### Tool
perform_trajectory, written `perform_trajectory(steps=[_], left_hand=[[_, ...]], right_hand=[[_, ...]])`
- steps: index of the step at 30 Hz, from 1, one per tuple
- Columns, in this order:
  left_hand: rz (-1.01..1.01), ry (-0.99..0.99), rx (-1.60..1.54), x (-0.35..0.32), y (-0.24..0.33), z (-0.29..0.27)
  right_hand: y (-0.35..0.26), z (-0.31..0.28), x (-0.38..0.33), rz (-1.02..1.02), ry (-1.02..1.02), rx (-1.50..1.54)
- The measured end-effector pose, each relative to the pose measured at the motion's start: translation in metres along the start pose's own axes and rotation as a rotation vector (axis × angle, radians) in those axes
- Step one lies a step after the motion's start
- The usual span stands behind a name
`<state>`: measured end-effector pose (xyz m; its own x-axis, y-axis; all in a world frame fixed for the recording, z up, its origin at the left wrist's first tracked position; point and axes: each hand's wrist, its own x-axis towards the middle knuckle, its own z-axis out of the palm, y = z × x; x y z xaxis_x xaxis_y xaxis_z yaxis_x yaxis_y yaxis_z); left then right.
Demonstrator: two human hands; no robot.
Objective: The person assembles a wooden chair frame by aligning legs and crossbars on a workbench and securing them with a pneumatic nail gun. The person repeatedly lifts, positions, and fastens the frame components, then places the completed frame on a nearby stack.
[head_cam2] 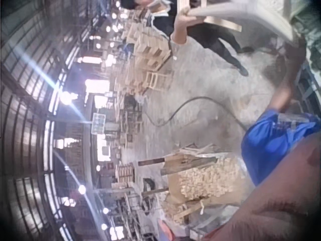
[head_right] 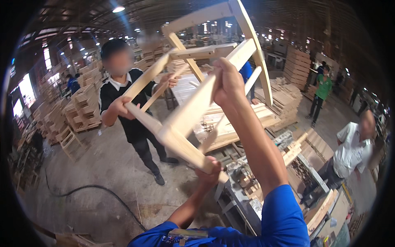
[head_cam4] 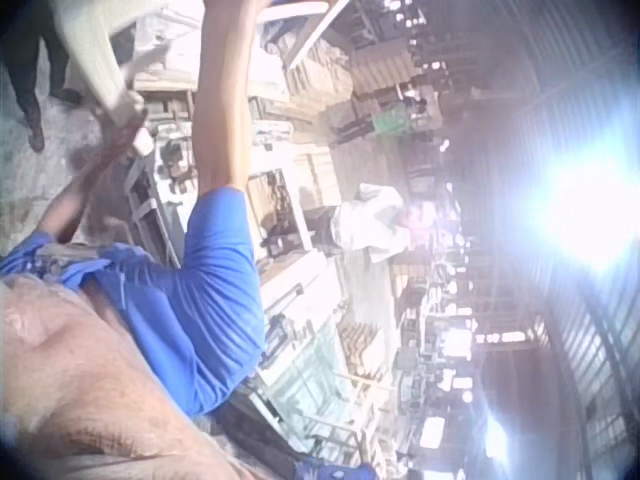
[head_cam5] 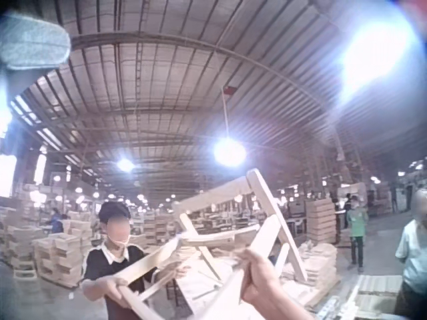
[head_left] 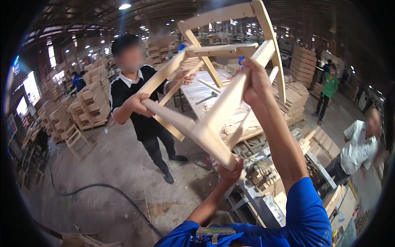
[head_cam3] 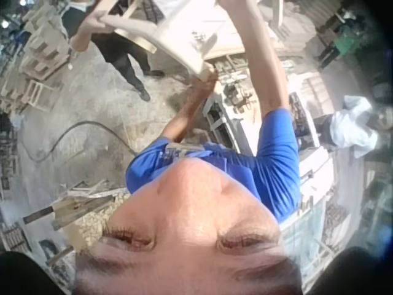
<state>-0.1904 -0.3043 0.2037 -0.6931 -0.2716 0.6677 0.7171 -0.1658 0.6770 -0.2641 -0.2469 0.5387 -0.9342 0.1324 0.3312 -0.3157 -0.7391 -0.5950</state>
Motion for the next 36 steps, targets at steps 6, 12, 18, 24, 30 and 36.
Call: perform_trajectory(steps=[6,12,18,24,30,36], left_hand=[[0.235,-0.874,0.458,0.006,-0.037,0.009],[-0.723,-0.025,0.019,0.033,-0.017,-0.146],[-0.532,-0.792,-0.341,0.131,0.061,0.029],[-0.543,-0.884,-0.634,0.060,0.131,0.188],[-0.655,-0.903,-0.592,0.000,0.154,0.253],[-0.749,-0.954,-0.550,-0.047,0.137,0.314]], right_hand=[[-0.113,-0.083,-0.102,-0.120,-0.140,-0.254],[-0.248,-0.163,-0.224,-0.277,-0.253,-0.332],[-0.322,-0.216,-0.318,-0.362,-0.229,-0.335],[-0.408,-0.301,-0.395,-0.349,-0.038,-0.271],[-0.458,-0.365,-0.451,-0.404,0.185,-0.282],[-0.482,-0.394,-0.495,-0.403,0.315,-0.362]])
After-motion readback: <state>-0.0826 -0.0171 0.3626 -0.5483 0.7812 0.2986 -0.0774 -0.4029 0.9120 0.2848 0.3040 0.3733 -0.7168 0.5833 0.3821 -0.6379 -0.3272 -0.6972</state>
